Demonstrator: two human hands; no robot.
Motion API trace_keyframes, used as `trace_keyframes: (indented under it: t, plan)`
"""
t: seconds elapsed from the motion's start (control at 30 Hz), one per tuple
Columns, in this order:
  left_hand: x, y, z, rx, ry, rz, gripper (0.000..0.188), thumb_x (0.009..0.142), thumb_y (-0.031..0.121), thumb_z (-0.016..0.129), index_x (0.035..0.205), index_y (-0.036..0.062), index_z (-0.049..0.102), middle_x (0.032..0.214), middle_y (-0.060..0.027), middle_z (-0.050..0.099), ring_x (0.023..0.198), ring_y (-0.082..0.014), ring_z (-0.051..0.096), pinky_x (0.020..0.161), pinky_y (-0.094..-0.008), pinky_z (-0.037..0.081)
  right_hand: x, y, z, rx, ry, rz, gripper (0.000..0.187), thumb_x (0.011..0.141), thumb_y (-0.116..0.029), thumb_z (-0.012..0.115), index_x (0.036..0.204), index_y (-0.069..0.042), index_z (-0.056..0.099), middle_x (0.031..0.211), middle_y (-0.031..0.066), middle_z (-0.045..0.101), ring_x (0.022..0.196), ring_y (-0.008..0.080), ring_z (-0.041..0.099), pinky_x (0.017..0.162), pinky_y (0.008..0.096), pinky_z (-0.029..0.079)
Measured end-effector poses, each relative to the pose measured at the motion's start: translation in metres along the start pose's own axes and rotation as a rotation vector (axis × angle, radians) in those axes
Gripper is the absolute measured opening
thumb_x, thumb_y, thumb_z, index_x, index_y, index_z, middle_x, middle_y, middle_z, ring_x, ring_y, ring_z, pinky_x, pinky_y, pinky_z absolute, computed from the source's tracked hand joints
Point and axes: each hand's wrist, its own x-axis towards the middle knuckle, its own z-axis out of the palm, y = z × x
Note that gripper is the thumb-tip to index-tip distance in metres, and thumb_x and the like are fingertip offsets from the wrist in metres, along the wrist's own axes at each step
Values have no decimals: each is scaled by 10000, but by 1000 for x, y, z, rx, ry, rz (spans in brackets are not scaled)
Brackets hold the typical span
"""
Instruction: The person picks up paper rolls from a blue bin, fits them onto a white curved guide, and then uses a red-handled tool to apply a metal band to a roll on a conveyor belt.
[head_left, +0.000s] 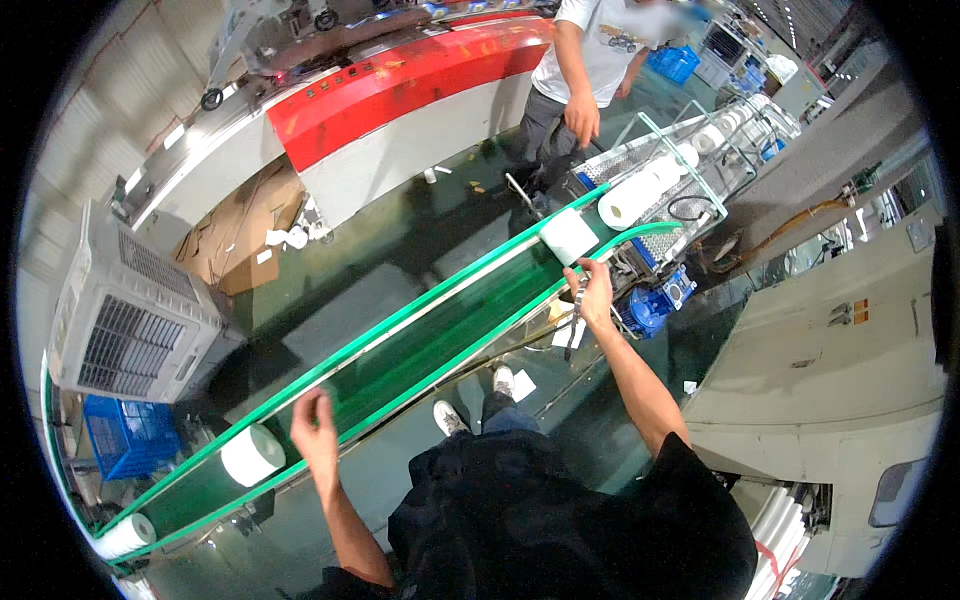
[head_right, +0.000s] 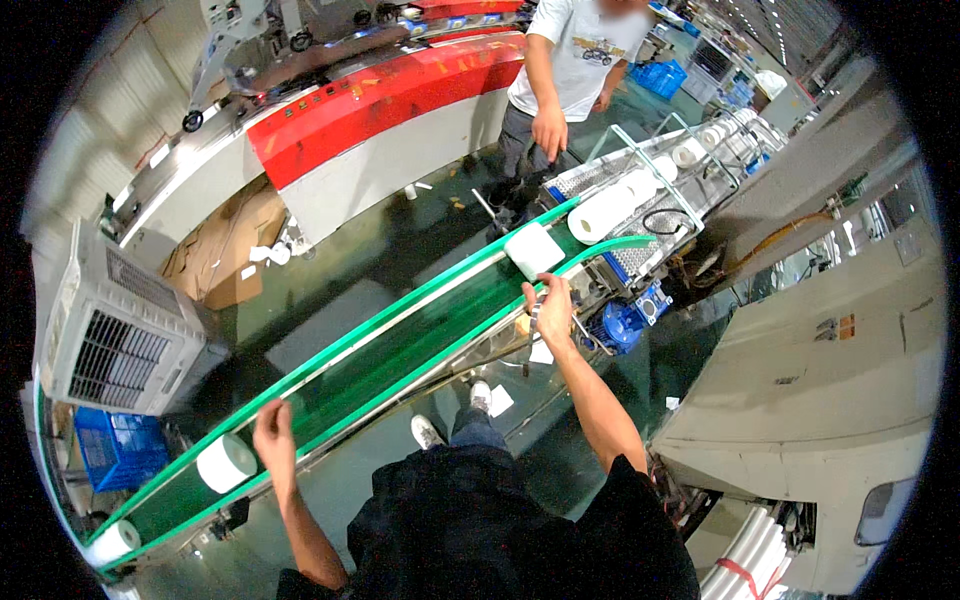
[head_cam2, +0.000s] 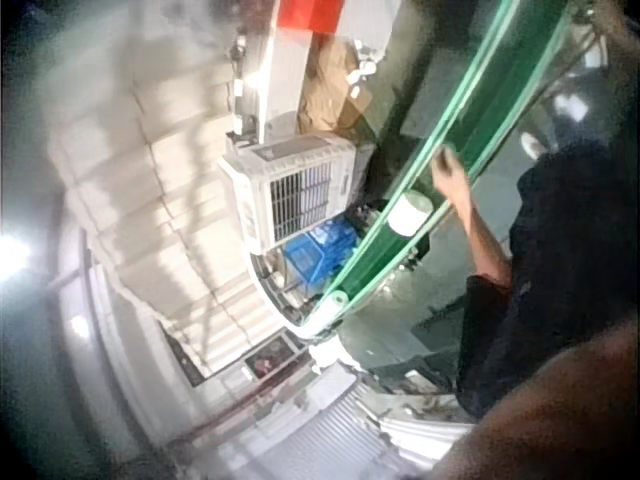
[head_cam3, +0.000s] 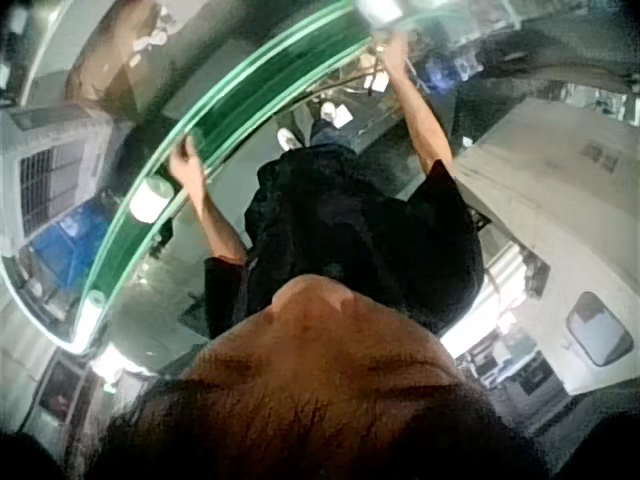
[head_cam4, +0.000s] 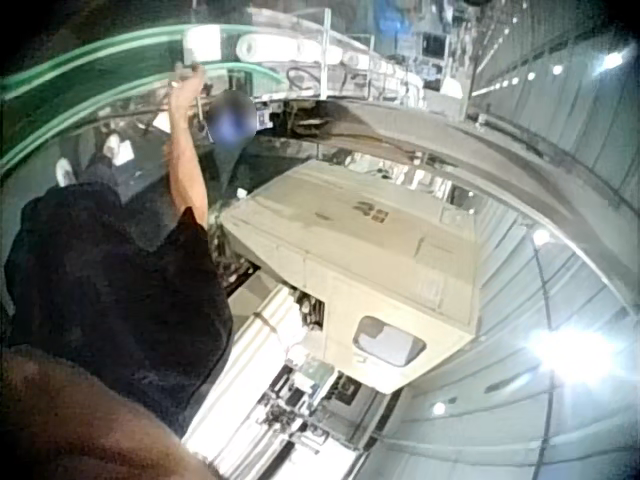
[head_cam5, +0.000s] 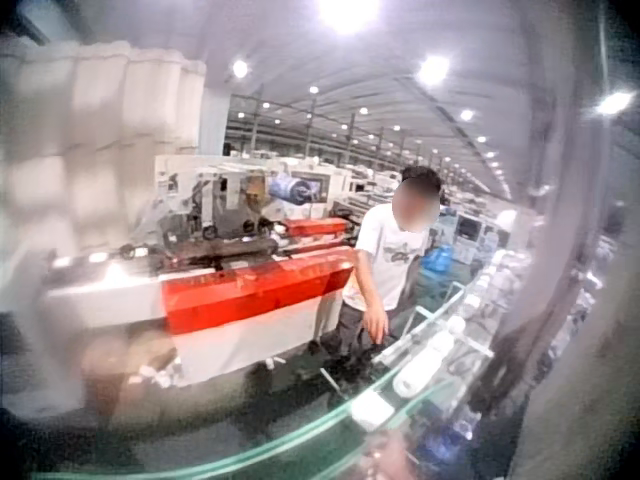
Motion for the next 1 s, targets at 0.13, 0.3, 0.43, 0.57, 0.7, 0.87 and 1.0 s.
trace_keyframes:
  t: [0.13,0.3,0.43,0.57,0.7,0.87,1.0]
  plan:
    - [1,5,70,-108,-330,-30,211,884,120,648,1065,11,639,981,-61,665,924,-122,615,832,-263,488,11,6,17,-24,-154,162,743,767,-410,726,1280,37,426,1242,233,453,1038,365,545,893,417,458]
    - [20,-2,159,-283,-614,-160,345,871,146,645,1174,-13,594,1070,-100,670,992,-166,616,889,-295,471,27,-19,34,52,-429,347,959,702,-615,714,1274,116,475,1250,305,534,1200,368,519,1018,377,384]
    - [35,-9,196,-219,-628,-401,817,803,361,732,1371,-88,354,1268,-191,548,1155,-238,543,968,-332,421,15,-72,28,309,-453,409,616,805,-531,662,1021,46,655,927,161,686,853,208,646,783,307,482]
    - [41,-11,208,-129,-487,-474,911,694,473,794,1298,-110,441,1197,-183,595,1099,-260,577,946,-342,432,-22,-106,44,451,-737,412,635,856,-523,622,1135,47,604,1000,152,674,815,181,627,730,298,485]
    - [39,1,170,-387,-436,-531,613,676,309,816,1109,-75,615,1064,-169,665,985,-243,636,876,-335,479,-62,-151,38,664,-722,378,432,901,-403,618,1111,-26,634,883,49,650,706,106,564,623,243,452]
    - [38,45,68,-439,-553,-209,808,656,233,808,1299,-66,419,1159,-156,590,1063,-257,579,922,-360,465,-98,-180,-1,802,-883,390,309,924,-294,597,1097,-41,633,885,2,654,642,50,514,558,204,410]
    - [41,70,19,773,-562,295,969,458,139,823,1338,97,418,1184,-177,496,1177,-355,465,1016,-471,373,-119,-188,-14,815,-1052,418,319,927,-299,595,1094,-29,626,929,19,679,739,65,555,622,219,447]
